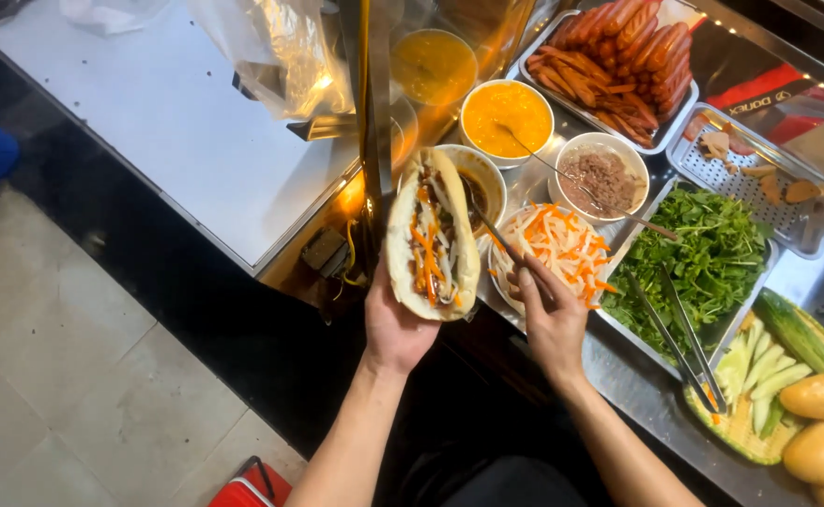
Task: Preparing Vietnamese Banh Mi sandwiches by cutting bread, adding various meat and vegetable fillings, applying sauces, and toasting them in a press.
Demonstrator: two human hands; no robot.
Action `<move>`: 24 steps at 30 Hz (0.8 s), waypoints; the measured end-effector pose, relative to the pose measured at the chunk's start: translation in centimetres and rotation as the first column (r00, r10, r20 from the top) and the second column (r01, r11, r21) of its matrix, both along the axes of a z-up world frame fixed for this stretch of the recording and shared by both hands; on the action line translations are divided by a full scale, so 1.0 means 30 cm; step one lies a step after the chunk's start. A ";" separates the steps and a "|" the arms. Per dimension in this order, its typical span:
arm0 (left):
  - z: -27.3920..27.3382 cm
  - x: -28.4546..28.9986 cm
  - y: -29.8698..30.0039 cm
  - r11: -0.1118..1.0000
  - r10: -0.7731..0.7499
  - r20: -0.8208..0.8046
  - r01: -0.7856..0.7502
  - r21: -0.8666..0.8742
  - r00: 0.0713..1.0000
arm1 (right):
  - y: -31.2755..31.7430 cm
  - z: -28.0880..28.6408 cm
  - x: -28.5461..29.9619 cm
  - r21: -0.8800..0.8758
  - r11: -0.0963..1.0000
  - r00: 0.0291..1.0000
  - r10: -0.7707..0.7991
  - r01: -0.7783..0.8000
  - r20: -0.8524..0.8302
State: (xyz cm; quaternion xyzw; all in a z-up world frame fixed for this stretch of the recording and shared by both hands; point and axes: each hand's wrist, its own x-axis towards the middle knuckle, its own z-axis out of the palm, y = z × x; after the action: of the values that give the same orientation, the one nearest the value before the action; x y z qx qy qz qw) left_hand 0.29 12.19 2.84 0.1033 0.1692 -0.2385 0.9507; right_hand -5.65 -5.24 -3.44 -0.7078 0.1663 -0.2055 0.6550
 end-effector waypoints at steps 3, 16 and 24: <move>-0.052 0.009 -0.071 0.995 -0.093 0.124 0.098 -0.033 0.988 | -0.022 -0.019 -0.012 0.066 0.995 0.994 0.073 -0.068 -0.077; -0.124 -0.254 -0.666 0.894 -0.447 0.211 0.428 0.130 0.869 | -0.223 0.378 -0.393 -0.490 0.829 0.842 -0.450 0.270 -0.298; -0.153 -0.664 -0.985 0.686 -0.724 0.244 0.709 0.161 0.645 | -0.476 0.249 -0.947 -0.378 0.706 0.669 -0.700 0.599 -0.248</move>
State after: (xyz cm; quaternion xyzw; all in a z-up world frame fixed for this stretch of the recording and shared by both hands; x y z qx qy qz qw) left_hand -19.64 -17.36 -1.74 0.2193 -0.0199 -0.5726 0.7897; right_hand -34.06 -19.52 4.03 -0.7066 0.5018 -0.3087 0.3919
